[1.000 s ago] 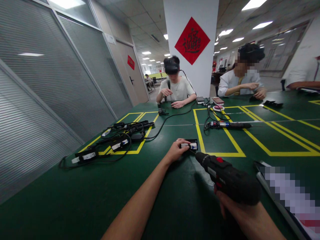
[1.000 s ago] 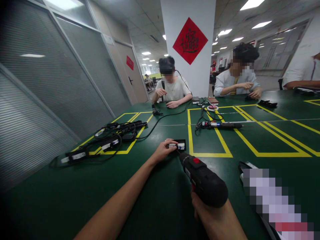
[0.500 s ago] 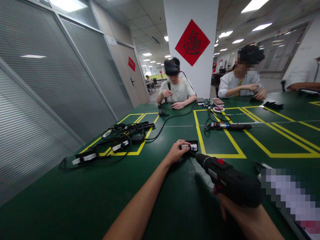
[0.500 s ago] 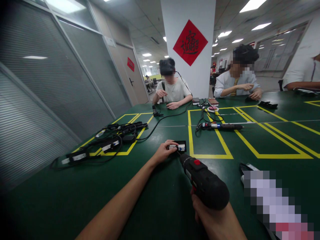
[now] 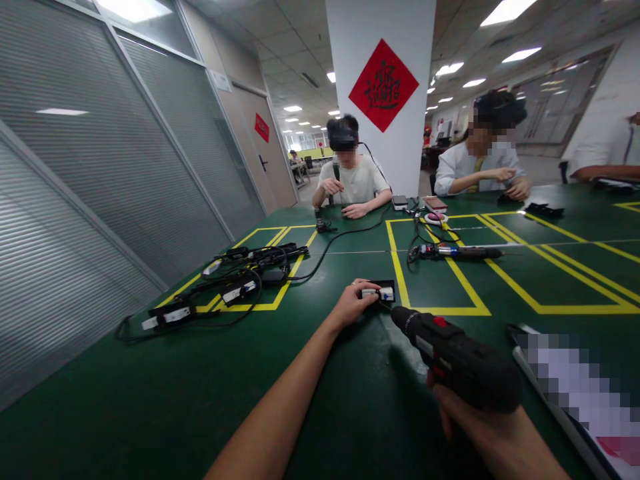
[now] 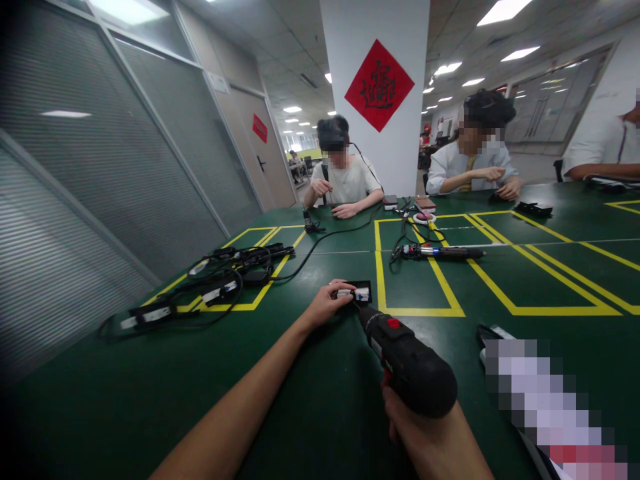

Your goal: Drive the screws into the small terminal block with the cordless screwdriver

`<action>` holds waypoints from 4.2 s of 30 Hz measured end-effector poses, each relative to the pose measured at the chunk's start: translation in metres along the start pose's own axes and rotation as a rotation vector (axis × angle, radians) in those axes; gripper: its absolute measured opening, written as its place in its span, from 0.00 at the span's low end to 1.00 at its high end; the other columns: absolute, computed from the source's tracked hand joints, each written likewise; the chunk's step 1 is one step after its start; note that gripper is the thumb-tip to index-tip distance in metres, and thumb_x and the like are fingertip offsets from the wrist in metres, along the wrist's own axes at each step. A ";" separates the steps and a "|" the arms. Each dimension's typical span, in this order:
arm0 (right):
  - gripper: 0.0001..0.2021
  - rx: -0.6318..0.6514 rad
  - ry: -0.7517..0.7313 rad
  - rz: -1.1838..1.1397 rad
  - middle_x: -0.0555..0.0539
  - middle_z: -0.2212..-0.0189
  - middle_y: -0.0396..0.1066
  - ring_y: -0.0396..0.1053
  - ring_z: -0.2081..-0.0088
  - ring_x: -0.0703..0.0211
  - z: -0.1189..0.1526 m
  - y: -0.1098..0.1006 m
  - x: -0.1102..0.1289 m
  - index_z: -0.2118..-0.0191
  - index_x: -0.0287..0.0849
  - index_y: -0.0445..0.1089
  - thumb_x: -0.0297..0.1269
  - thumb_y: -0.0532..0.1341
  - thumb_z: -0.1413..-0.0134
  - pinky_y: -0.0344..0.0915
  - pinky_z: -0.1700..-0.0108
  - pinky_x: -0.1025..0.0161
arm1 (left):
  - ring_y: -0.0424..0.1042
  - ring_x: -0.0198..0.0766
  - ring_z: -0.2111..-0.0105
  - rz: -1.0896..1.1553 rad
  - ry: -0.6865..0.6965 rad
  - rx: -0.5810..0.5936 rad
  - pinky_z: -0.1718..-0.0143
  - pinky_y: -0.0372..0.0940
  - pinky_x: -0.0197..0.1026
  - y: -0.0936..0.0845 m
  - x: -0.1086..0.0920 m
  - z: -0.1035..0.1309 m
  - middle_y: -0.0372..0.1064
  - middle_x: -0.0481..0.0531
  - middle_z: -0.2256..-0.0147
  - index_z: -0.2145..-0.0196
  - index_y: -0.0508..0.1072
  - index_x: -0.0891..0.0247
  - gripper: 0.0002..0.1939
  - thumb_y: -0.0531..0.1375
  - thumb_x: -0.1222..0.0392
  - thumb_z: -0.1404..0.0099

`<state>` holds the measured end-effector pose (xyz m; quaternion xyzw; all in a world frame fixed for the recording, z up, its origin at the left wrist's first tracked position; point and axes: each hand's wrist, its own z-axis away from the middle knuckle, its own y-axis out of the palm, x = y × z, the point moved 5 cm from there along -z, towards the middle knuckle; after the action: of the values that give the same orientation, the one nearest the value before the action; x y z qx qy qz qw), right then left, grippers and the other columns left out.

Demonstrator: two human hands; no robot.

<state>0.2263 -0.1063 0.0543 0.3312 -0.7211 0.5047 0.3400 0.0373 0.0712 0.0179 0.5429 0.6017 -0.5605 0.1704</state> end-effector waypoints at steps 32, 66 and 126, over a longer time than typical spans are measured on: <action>0.04 0.128 0.194 -0.099 0.49 0.80 0.71 0.67 0.88 0.62 0.005 0.017 -0.012 0.74 0.43 0.66 0.33 0.56 0.61 0.63 0.89 0.67 | 0.66 0.39 0.58 0.165 -0.073 0.006 0.55 0.62 0.42 0.002 0.003 0.003 0.63 0.57 0.54 0.50 0.62 0.64 0.24 0.58 0.57 0.45; 0.09 0.178 0.255 -0.228 0.53 0.84 0.69 0.67 0.87 0.60 0.013 0.011 0.003 0.67 0.44 0.69 0.32 0.55 0.58 0.64 0.86 0.65 | 0.67 0.38 0.60 0.163 -0.079 0.002 0.57 0.62 0.41 0.001 0.003 0.004 0.64 0.56 0.55 0.51 0.62 0.65 0.23 0.58 0.59 0.45; 0.21 0.207 0.250 -0.221 0.55 0.87 0.67 0.69 0.86 0.58 0.013 0.011 0.000 0.52 0.44 0.64 0.31 0.54 0.55 0.66 0.83 0.63 | 0.66 0.38 0.59 0.189 -0.062 -0.004 0.56 0.62 0.42 0.001 0.005 0.003 0.65 0.56 0.55 0.51 0.62 0.65 0.23 0.58 0.59 0.45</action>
<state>0.2156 -0.1158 0.0457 0.3765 -0.5768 0.5729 0.4443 0.0351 0.0710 0.0125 0.5792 0.5433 -0.5575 0.2420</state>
